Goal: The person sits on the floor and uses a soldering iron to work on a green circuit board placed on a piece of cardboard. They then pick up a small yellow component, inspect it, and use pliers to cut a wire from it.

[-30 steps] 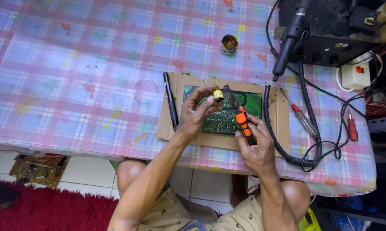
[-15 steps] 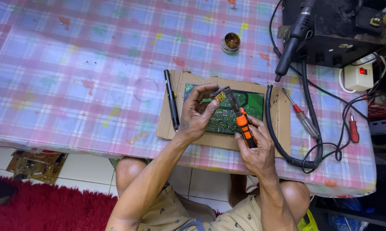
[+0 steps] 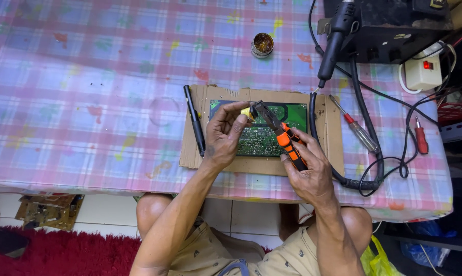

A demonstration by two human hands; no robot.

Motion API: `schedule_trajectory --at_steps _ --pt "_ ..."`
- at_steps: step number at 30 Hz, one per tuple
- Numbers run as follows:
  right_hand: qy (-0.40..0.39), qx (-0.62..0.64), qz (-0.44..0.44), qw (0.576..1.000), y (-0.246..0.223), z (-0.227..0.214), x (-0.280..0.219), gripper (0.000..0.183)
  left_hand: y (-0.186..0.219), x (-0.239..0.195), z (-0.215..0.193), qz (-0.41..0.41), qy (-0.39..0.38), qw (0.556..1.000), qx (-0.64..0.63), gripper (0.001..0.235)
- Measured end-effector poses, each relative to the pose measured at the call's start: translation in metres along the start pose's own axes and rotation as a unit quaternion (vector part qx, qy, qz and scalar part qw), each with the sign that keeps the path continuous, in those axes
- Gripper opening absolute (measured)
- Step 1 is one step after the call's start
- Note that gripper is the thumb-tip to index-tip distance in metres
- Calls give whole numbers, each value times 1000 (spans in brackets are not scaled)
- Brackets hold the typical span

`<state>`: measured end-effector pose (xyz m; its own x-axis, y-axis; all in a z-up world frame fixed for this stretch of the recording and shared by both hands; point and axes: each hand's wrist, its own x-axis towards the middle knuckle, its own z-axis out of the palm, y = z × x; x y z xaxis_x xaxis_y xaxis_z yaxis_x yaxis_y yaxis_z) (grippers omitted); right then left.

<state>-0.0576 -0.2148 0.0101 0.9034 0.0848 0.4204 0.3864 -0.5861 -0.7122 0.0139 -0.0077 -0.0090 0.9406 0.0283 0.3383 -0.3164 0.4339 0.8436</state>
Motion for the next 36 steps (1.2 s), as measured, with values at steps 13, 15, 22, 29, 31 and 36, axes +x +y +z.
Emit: schedule_trajectory --at_steps 13,15,22,29,31,36 --pt "-44 24 -20 999 -5 4 -2 42 10 5 -3 14 10 999 -39 29" --pt "-63 47 -15 997 -7 1 -2 45 16 5 -3 47 -15 999 4 29" --pt "-80 47 -23 995 -2 0 -4 50 27 8 0 81 -4 997 9 34" --pt "-69 40 -30 996 1 4 -6 49 50 10 -3 185 -14 970 155 27" --pt "-70 40 -29 996 0 5 -6 49 47 10 -5 196 -7 967 164 26" --pt "-66 71 -9 995 -9 3 -5 47 33 8 -7 212 -22 967 140 50"
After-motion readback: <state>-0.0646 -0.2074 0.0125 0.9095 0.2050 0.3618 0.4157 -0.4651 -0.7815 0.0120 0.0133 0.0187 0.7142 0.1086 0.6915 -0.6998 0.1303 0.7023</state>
